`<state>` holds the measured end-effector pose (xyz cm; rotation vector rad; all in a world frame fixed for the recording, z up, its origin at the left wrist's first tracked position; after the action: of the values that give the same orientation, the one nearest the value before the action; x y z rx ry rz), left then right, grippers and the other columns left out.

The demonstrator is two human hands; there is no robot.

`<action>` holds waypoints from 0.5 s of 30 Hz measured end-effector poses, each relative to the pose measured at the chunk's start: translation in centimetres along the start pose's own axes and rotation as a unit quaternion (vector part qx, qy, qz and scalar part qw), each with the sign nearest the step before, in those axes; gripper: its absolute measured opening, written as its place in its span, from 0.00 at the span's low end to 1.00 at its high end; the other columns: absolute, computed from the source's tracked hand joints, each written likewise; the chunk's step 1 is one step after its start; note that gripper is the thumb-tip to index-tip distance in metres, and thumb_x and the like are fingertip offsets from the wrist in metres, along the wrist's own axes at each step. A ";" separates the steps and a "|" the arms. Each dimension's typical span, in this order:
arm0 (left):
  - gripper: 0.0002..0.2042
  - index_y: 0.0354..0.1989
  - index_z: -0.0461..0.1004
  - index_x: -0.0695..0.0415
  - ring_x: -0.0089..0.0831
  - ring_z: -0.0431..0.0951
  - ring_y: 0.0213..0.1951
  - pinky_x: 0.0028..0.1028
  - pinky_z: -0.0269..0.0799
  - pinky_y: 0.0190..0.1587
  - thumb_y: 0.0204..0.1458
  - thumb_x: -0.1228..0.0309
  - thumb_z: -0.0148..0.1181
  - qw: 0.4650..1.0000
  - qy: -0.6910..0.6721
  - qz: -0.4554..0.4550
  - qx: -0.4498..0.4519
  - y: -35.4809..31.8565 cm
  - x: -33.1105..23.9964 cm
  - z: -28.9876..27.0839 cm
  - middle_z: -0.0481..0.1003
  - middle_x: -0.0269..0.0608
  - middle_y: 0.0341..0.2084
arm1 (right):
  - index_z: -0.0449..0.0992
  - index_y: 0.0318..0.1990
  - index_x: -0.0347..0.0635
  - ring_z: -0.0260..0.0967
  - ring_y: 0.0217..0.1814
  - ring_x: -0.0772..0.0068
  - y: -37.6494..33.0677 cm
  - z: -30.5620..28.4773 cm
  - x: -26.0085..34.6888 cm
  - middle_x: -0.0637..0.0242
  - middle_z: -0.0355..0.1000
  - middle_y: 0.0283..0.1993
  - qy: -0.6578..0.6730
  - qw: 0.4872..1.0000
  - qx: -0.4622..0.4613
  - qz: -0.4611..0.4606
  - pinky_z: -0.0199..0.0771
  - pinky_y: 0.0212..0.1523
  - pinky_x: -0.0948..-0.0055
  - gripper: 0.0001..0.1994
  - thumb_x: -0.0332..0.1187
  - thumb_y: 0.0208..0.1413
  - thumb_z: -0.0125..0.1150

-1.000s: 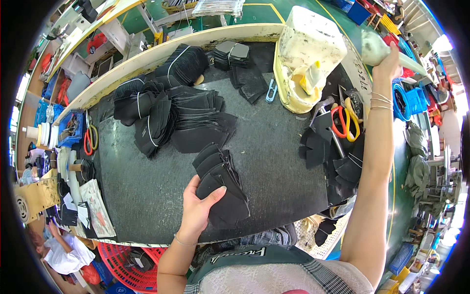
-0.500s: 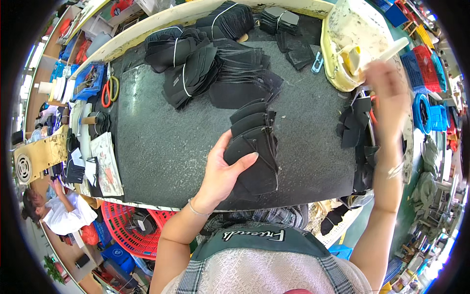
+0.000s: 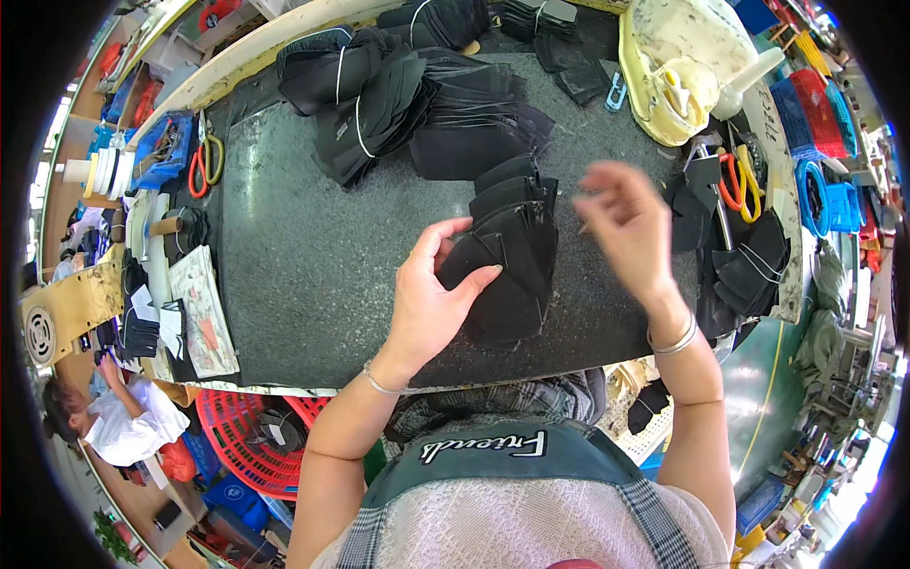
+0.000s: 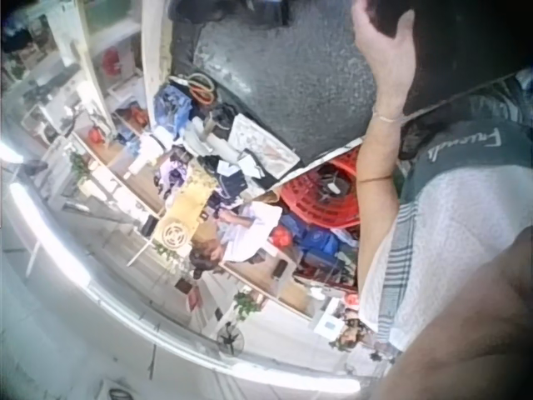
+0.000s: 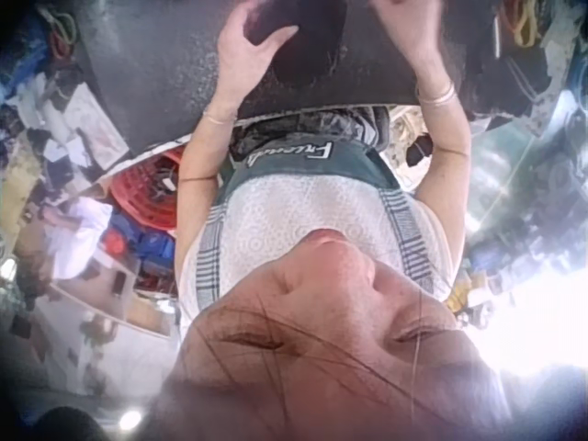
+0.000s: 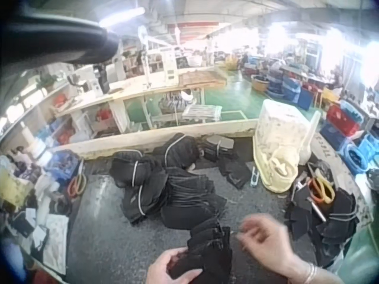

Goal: The person is seen applying glue to small black shoe components and stacking them.

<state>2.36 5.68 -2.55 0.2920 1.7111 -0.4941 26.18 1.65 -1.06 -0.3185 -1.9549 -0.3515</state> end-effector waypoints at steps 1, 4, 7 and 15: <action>0.27 0.56 0.67 0.62 0.21 0.72 0.42 0.22 0.71 0.47 0.46 0.80 0.70 1.000 -0.002 -0.002 -0.003 0.0 0.2 -0.2 0.71 0.36 0.40 | 0.72 0.49 0.33 0.72 0.34 0.79 0.9 -1.0 0.8 0.62 0.74 0.40 -0.040 0.994 -0.092 -0.040 0.74 0.33 0.81 0.19 0.23 0.49 0.68; 0.27 0.55 0.68 0.62 0.20 0.71 0.42 0.22 0.71 0.46 0.45 0.78 0.72 0.998 0.049 0.045 -0.005 0.3 0.0 -0.3 0.71 0.35 0.38 | 0.69 0.53 0.33 0.72 0.34 0.71 5.9 -5.1 1.2 0.62 0.73 0.40 -0.236 0.893 -0.333 -0.190 0.73 0.38 0.72 0.24 0.29 0.48 0.70; 0.25 0.50 0.70 0.61 0.23 0.73 0.40 0.26 0.71 0.46 0.42 0.74 0.74 0.987 0.138 0.069 -0.053 1.6 -1.7 0.5 0.73 0.36 0.36 | 0.73 0.49 0.35 0.72 0.35 0.62 10.2 -7.2 1.2 0.59 0.73 0.38 -0.416 0.818 -0.301 -0.259 0.71 0.42 0.64 0.21 0.34 0.49 0.69; 0.18 0.37 0.74 0.60 0.33 0.74 0.37 0.29 0.71 0.42 0.39 0.70 0.76 0.973 0.216 0.085 -0.025 2.7 -1.7 0.6 0.72 0.40 0.35 | 0.79 0.41 0.39 0.72 0.40 0.54 5.5 -8.5 2.9 0.56 0.74 0.39 -0.388 0.843 -0.214 -0.305 0.72 0.45 0.62 0.15 0.16 0.44 0.59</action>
<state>4.48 7.89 -1.42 0.5335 2.0933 -0.2711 34.22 3.59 5.41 -0.1037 -2.7524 -1.2473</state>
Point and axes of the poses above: each hand's wrist, its own y-axis towards the middle knuckle, its own z-axis out of the palm, x = y × z, the point moved 1 cm from there along y, towards the middle knuckle
